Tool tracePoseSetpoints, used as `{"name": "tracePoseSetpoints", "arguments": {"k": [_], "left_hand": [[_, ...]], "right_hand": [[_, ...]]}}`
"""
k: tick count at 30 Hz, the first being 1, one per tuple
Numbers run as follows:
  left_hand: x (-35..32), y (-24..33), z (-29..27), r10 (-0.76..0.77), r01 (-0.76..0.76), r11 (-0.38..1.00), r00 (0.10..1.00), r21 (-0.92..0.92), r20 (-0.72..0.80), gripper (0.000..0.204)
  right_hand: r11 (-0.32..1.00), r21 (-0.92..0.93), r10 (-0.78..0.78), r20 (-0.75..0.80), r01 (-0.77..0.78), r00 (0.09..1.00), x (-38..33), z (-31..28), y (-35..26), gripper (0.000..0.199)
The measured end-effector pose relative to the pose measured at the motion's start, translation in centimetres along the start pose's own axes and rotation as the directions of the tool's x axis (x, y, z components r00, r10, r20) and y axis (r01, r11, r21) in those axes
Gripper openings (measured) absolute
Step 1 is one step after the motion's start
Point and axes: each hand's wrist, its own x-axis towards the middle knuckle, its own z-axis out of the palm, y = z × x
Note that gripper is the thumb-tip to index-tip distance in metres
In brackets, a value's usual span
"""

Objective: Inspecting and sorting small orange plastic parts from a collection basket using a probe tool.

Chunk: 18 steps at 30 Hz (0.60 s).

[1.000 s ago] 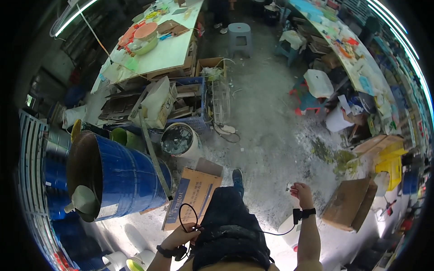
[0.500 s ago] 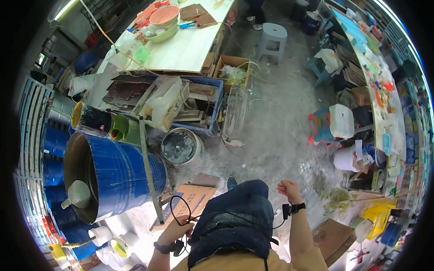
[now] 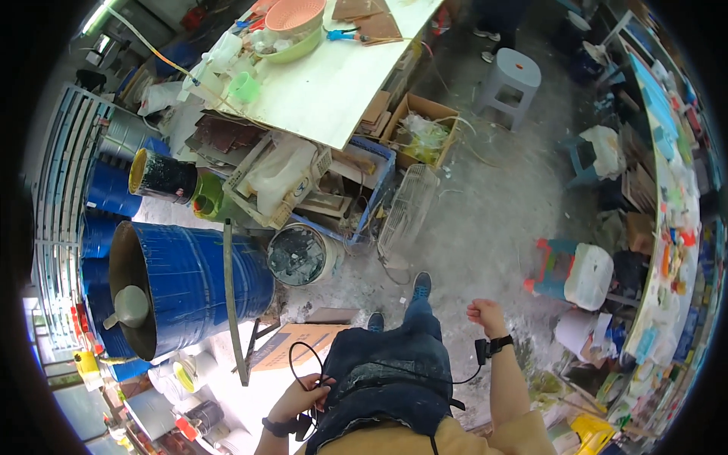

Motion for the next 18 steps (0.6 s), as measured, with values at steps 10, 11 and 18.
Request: {"name": "tracePoseSetpoints", "arguments": {"k": [10, 11, 18], "left_hand": [[-0.2, 1.0, 3.6, -0.084, 0.038, 0.967, 0.982, -0.253, -0.171, 0.029], [-0.1, 0.8, 3.5, -0.081, 0.032, 0.964, 0.981, -0.265, -0.174, 0.029], [0.4, -0.1, -0.7, -0.049, -0.01, 0.953, 0.981, -0.303, -0.187, 0.027]], "right_hand": [[0.984, -0.159, -0.061, 0.11, 0.079, 0.992, 8.5, 6.6, -11.1, 0.02], [0.981, -0.181, -0.046, 0.105, 0.065, 0.993, 8.1, 8.3, -11.6, 0.02], [0.967, -0.254, 0.051, 0.19, -0.001, 0.98, 7.9, 15.9, -9.9, 0.019]]}}
